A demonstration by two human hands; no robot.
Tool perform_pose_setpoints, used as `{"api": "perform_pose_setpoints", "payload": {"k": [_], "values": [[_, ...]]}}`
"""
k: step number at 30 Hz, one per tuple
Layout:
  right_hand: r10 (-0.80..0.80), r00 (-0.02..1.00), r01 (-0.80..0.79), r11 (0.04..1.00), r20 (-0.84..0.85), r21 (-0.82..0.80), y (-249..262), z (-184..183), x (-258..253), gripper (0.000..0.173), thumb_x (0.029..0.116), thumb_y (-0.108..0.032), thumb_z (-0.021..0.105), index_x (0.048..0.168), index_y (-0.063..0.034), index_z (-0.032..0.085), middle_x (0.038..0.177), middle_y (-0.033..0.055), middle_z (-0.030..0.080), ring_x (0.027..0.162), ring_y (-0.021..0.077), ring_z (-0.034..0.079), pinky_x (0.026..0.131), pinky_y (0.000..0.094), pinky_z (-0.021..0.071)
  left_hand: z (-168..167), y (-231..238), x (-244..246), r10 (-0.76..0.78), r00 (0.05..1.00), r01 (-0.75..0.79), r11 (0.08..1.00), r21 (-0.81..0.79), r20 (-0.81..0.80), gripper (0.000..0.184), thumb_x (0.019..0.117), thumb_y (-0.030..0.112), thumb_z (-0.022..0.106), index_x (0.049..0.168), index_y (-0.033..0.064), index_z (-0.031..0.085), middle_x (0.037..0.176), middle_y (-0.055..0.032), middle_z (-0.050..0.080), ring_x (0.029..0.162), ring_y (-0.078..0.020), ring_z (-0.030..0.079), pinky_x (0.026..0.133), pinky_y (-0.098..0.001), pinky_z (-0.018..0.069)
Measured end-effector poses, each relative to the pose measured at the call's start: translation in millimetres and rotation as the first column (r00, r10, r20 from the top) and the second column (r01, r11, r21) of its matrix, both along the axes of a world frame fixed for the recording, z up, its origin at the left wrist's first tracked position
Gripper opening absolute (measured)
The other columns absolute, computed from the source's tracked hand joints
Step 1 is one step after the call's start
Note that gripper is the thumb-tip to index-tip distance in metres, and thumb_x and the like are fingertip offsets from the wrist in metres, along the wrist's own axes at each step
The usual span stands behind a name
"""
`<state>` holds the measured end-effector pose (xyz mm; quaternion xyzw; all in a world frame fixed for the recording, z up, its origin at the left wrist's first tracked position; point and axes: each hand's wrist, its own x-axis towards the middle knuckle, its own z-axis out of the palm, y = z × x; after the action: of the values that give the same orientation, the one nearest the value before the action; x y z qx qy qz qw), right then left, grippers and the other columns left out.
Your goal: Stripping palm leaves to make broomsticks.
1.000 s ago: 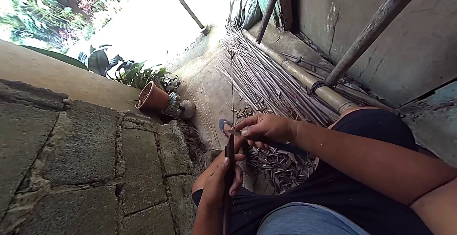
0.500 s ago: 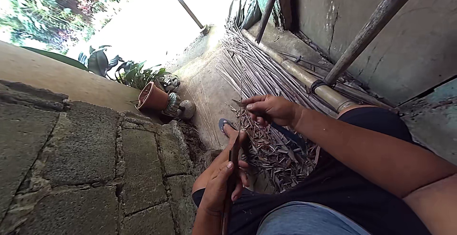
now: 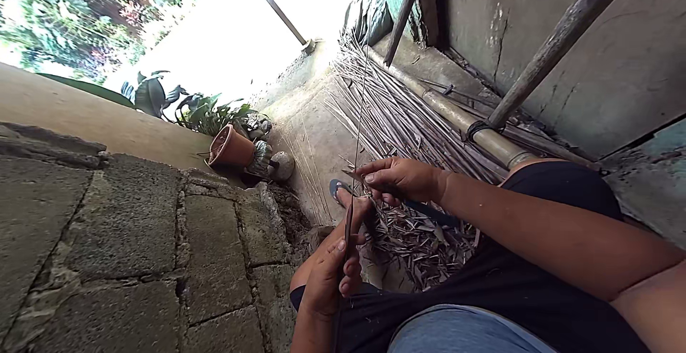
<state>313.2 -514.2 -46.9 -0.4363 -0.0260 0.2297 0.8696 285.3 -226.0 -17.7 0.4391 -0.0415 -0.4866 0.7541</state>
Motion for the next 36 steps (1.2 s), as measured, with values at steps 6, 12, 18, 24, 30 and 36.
{"api": "perform_pose_setpoints", "payload": {"k": [6,12,18,24,30,36], "values": [[0.108,0.992,-0.102,0.99,0.062,-0.099,2,3,-6,0.031,0.1063,-0.017,0.051,0.134,-0.0065,0.06,0.074,0.0029,0.063,0.052,0.0073,0.057,0.048,0.0208,0.0496,-3,-2,2,0.013,1.0,-0.014,0.999,0.034,0.017,0.041,0.1049,0.032,0.059,0.133,0.0015,0.059,0.069,-0.0011,0.059,0.049,-0.0065,0.056,0.045,-0.0193,0.0481],[-0.034,0.998,0.029,0.994,-0.046,-0.107,-8,0,5,0.03,0.1073,-0.015,0.052,0.135,-0.0078,0.059,0.076,0.0051,0.063,0.053,0.0085,0.057,0.048,0.0201,0.0493,-3,0,1,0.027,0.995,-0.039,0.991,0.125,0.096,0.042,0.1057,0.032,0.057,0.133,-0.0001,0.059,0.068,-0.0027,0.059,0.048,-0.0067,0.055,0.043,-0.0195,0.0474],[0.077,0.997,-0.075,0.979,0.003,-0.192,-2,-2,0,0.029,0.1064,-0.016,0.052,0.132,-0.0064,0.061,0.075,0.0026,0.063,0.053,0.0073,0.056,0.048,0.0204,0.0484,-3,-2,-2,0.079,0.974,-0.132,0.961,0.244,0.213,0.04,0.1065,0.028,0.054,0.134,-0.001,0.058,0.066,-0.003,0.057,0.047,-0.0076,0.054,0.044,-0.0208,0.0488],[-0.107,0.985,0.088,0.986,-0.134,-0.141,-10,-7,11,0.03,0.1075,-0.016,0.051,0.136,-0.0093,0.057,0.076,0.0048,0.063,0.052,0.0087,0.056,0.047,0.02,0.0472,-3,-1,-5,0.055,0.961,-0.137,0.946,0.295,0.272,0.041,0.106,0.028,0.055,0.134,-0.0019,0.059,0.067,-0.0043,0.058,0.047,-0.0079,0.054,0.043,-0.0213,0.0485],[0.006,0.996,-0.018,0.991,-0.089,-0.13,-4,-2,3,0.027,0.1072,-0.015,0.051,0.131,-0.006,0.059,0.074,0.0022,0.062,0.052,0.0063,0.055,0.047,0.0185,0.0471,-1,2,-5,0.045,0.945,-0.157,0.932,0.327,0.324,0.04,0.1053,0.029,0.056,0.132,-0.0013,0.059,0.067,-0.0045,0.059,0.047,-0.008,0.054,0.044,-0.0216,0.0489],[-0.375,0.893,0.394,0.919,-0.251,0.028,-28,-7,25,0.029,0.1085,-0.021,0.048,0.134,-0.0124,0.057,0.073,0.0023,0.06,0.05,0.0075,0.053,0.046,0.0209,0.0463,-3,1,-8,-0.095,0.907,-0.078,0.92,0.385,0.409,0.042,0.106,0.029,0.055,0.138,0.0021,0.057,0.076,-0.0084,0.064,0.056,-0.0136,0.061,0.053,-0.028,0.0553]]}}
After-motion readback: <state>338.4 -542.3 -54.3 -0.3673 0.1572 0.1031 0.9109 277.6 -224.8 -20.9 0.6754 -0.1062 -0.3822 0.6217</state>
